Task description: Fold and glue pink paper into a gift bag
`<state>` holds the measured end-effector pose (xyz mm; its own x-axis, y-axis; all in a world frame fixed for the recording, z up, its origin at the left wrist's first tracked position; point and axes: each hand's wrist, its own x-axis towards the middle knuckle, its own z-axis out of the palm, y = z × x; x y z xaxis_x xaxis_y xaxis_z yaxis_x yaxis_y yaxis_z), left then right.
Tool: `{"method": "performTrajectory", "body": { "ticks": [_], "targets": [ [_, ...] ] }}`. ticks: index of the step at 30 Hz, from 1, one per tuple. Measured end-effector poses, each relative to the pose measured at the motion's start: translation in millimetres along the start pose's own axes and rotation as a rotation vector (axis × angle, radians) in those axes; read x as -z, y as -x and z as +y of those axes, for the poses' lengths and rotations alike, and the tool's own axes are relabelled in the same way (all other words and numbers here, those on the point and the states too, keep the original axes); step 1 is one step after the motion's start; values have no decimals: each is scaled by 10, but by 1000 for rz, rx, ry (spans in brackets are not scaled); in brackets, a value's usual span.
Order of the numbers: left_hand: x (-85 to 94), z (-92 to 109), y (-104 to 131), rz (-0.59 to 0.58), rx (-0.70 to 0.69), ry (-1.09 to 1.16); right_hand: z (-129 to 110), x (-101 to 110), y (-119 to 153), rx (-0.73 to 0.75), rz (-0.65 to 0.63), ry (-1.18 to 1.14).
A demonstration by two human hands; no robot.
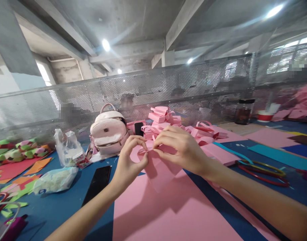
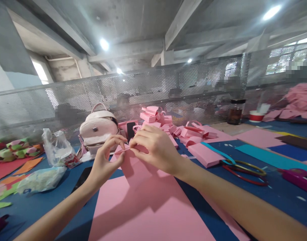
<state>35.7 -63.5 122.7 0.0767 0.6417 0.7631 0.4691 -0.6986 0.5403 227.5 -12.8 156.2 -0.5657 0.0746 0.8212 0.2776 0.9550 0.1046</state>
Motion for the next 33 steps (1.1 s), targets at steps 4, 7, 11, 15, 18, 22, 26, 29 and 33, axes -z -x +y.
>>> {"method": "performTrajectory", "body": {
  "ticks": [4,7,11,15,18,22,26,29,33],
  "targets": [
    [-7,-4,0,4,-5,3,5,-6,1,0,-2,-11],
    [-13,-12,4,-1,-6,8,5,-19,6,-2,-11,-20],
    [-11,-18,7,-7,-4,7,-2,-32,10,-4,-12,-31],
    [-5,-18,11,-11,-10,-16,7,-24,4,5,-20,-31],
    [22,-24,15,-89,-13,-2,44,8,-8,36,-28,-37],
    [124,-85,-13,-378,30,161,121,78,-29,77,-77,-26],
    [233,-238,-75,-639,125,439,168,109,-36,150,-132,-67],
    [235,-356,-99,-681,213,493,153,99,-32,214,-147,-132],
    [165,-398,-89,-703,308,345,92,116,-29,245,-234,-154]
  ]
}}
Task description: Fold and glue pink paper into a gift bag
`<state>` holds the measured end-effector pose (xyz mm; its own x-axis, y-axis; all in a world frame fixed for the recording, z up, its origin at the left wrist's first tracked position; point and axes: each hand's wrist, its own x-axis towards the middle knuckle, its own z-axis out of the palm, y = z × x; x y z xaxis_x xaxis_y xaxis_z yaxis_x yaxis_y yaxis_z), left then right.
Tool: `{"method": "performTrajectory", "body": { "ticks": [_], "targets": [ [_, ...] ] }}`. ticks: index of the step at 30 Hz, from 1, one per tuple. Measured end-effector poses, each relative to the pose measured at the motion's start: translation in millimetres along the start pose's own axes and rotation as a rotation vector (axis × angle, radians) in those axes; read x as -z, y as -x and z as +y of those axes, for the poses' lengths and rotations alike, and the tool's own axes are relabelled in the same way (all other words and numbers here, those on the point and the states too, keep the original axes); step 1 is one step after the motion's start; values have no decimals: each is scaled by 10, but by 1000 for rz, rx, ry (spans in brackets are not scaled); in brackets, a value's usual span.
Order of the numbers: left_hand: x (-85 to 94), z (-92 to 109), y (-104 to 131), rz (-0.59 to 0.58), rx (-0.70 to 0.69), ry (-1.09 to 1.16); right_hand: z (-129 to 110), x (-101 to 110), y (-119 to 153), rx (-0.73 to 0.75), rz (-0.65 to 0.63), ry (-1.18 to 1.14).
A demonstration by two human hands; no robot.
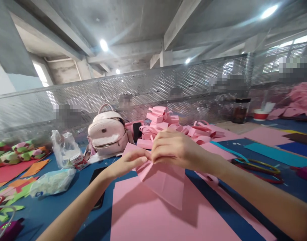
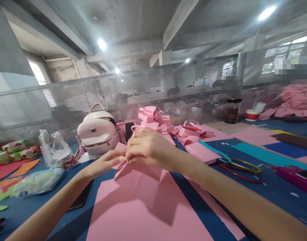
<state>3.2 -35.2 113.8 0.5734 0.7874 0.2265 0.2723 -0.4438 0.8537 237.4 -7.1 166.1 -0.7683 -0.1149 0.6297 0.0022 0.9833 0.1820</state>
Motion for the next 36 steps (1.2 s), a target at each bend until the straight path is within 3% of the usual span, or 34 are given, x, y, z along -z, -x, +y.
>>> {"method": "performTrajectory", "body": {
  "ticks": [4,11,16,22,26,30,36],
  "targets": [
    [-44,22,-7,-67,21,-13,-64,49,-4,-5,-52,-28],
    [37,55,21,-45,16,-33,-107,121,-17,-22,-143,-65],
    [66,150,44,-55,11,-71,-65,226,9,-223,-280,-122],
    [30,218,57,-101,33,-107,36,391,100,-488,-352,-165],
    [1,221,58,-114,37,-112,48,483,122,-655,-484,-200],
    [-15,218,54,-155,52,-98,49,488,93,-649,-529,-351],
    [-6,255,71,-183,85,-150,74,391,59,-584,-440,-510]
  ]
}}
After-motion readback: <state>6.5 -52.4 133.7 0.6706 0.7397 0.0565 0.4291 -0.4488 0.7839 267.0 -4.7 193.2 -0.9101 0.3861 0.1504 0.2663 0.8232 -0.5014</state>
